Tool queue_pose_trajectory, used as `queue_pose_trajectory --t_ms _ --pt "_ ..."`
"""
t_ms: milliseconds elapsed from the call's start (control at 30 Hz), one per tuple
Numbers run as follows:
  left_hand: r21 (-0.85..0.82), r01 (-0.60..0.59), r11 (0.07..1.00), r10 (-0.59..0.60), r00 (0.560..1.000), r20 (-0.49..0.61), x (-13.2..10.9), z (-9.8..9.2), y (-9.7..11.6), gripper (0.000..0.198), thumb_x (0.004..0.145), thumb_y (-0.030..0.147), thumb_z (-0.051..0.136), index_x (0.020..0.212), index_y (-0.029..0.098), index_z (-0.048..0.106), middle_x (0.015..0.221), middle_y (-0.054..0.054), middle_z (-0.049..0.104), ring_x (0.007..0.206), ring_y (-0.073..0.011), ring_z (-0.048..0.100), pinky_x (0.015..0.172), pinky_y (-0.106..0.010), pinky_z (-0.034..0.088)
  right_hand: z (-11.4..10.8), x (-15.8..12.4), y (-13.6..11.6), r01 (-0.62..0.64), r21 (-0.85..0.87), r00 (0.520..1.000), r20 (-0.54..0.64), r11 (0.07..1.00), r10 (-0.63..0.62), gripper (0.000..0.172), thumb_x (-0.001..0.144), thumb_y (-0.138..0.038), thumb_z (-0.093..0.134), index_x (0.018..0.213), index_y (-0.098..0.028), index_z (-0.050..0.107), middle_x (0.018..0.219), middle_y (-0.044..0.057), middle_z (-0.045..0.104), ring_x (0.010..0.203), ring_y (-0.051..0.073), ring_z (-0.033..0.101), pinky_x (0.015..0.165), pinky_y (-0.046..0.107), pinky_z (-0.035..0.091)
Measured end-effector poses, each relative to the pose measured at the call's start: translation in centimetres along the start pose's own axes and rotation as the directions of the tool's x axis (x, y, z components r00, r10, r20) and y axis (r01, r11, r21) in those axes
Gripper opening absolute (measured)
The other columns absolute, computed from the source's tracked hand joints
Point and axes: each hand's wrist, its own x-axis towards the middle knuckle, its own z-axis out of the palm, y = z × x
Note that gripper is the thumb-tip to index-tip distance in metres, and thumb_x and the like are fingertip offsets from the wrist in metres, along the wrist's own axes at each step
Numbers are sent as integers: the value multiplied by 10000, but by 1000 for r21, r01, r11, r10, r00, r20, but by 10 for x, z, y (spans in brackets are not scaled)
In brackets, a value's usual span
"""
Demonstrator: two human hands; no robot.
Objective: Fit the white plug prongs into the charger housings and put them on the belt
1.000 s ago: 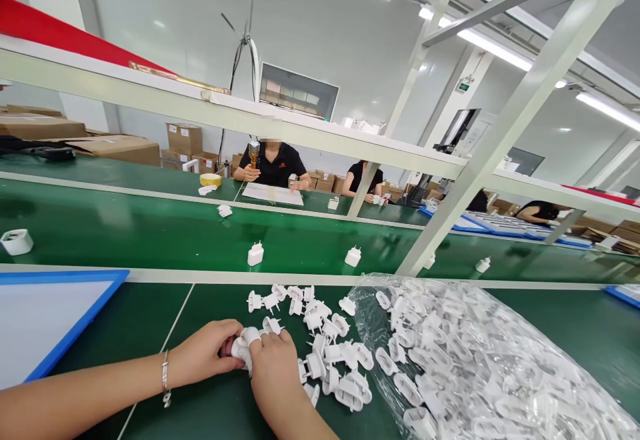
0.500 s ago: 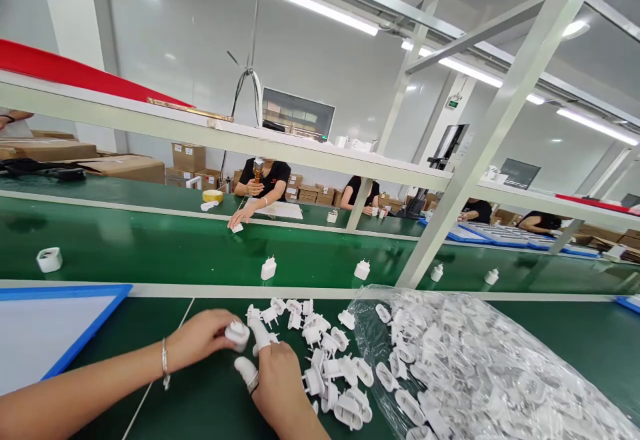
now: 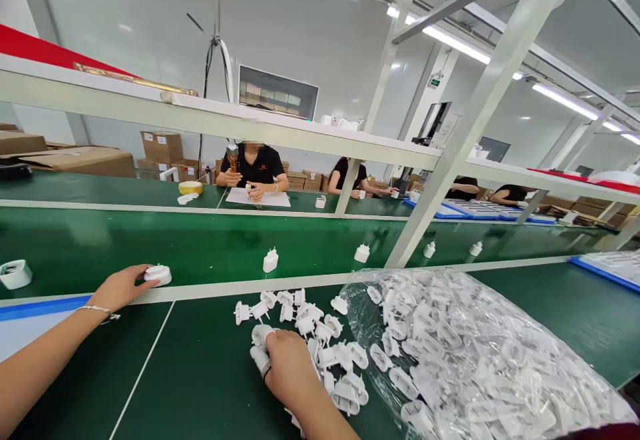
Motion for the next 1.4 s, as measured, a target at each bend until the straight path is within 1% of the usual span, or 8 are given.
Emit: queue_pose_trajectory --t_ms 100,200,400,567,733,1000,1133,1400 --pt "68 27 997 -29 999 30 4 2 1 559 812 444 422 1198 65 560 1085 -178 658 965 -336 637 809 -363 508 0 -2 -1 51 24 999 18 998 -51 230 918 -287 533 1106 -202 636 953 89 653 845 247 613 749 302 445" --pt "111 72 991 -73 997 11 7 2 3 540 866 421 356 1202 35 528 1083 -193 642 973 -346 628 820 -368 499 1 -5 -3 85 16 996 35 996 -86 296 921 -292 519 1193 -214 608 991 91 643 857 248 613 759 313 459" --pt "74 53 996 -51 998 -19 3 11 14 508 911 320 301 1286 9 444 1145 -237 601 1014 -360 619 833 -385 505 4 -8 -5 138 -30 985 111 990 -134 279 879 -282 563 1142 -223 633 992 79 623 879 236 609 746 295 478" --pt "13 47 999 -47 998 -50 -3 16 18 648 913 424 306 1371 -34 332 1303 -264 490 1053 -367 605 878 -424 508 3 -9 -4 153 -10 980 126 988 -151 299 877 -288 564 1163 -221 623 1020 85 607 902 230 601 768 289 477" --pt "-59 38 998 -42 996 -73 -5 14 18 660 894 456 293 1347 -12 399 1269 -259 519 983 -328 637 841 -417 540 -1 -9 -4 149 9 978 149 989 -149 306 884 -288 557 1178 -224 614 1029 89 604 940 247 593 801 317 478" --pt "-71 -51 996 48 998 -51 -10 16 24 512 822 374 370 1165 66 593 1243 -187 571 877 -276 665 877 -384 531 0 -10 -5 146 30 978 149 989 -149 310 881 -271 557 1182 -223 613 1052 95 602 961 250 593 811 316 476" --pt "-71 -67 995 63 997 -55 -9 17 23 474 796 354 381 1103 89 626 1207 -166 601 821 -261 672 855 -369 536 0 -11 -4 144 28 979 145 989 -146 314 879 -273 555 1185 -229 612 1051 95 603 953 254 598 803 319 479" --pt "-60 -78 995 74 995 -61 -7 19 21 434 781 363 373 1003 135 668 1100 -125 655 824 -247 674 821 -329 544 2 -10 0 143 40 979 142 989 -148 301 881 -284 556 1170 -226 615 1053 92 604 946 246 597 797 302 472"
